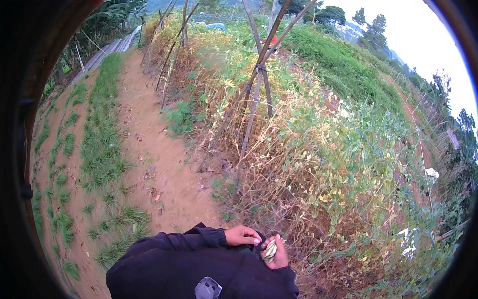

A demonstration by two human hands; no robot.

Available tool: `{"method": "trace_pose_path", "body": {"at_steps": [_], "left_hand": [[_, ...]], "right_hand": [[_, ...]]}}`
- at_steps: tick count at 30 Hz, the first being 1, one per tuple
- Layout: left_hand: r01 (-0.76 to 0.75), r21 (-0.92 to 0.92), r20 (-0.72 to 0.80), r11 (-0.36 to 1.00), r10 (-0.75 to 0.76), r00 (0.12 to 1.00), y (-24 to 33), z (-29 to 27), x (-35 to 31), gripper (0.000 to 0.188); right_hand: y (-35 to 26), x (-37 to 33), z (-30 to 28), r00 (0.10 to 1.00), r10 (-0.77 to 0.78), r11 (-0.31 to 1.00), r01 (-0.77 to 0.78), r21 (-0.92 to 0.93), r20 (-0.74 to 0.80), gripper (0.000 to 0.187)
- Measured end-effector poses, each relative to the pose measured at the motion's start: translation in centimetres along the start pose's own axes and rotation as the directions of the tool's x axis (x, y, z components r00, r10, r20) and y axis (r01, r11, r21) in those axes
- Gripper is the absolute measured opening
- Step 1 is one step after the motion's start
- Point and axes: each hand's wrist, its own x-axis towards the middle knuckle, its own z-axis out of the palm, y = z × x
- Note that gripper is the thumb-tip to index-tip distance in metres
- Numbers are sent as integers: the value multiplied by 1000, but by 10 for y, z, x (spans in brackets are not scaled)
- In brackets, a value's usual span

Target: The person walks through a garden and repeatedly picks green vegetables from plants by hand, gathering them into a bundle. The person then walks to a white sack on the ground and places the harvested vegetables into it.

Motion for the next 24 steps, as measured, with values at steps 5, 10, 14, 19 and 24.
{"method": "trace_pose_path", "body": {"at_steps": [5, 10, 14, 19, 24], "left_hand": [[71, -153, -85, 986, -85, 993, -22, 3, -8, 27], [146, -172, -146, 974, -172, 974, -52, 9, -34, 28], [182, -234, -175, 955, -225, 958, -97, 28, -69, 27], [207, -189, -168, 960, -240, 956, -130, 58, -115, 24], [239, -268, -215, 933, -300, 929, -112, 48, -155, 27]], "right_hand": [[12, -6, -8, 999, 4, 997, -7, 81, 35, 29], [25, -14, -34, 997, -34, 991, 25, 133, 72, 20], [48, -21, -71, 992, -125, 983, 121, 135, 23, 13], [94, -51, -105, 982, -149, 959, 173, 225, -118, 20], [116, -68, -112, 984, -128, 971, 149, 185, -121, 25]]}}
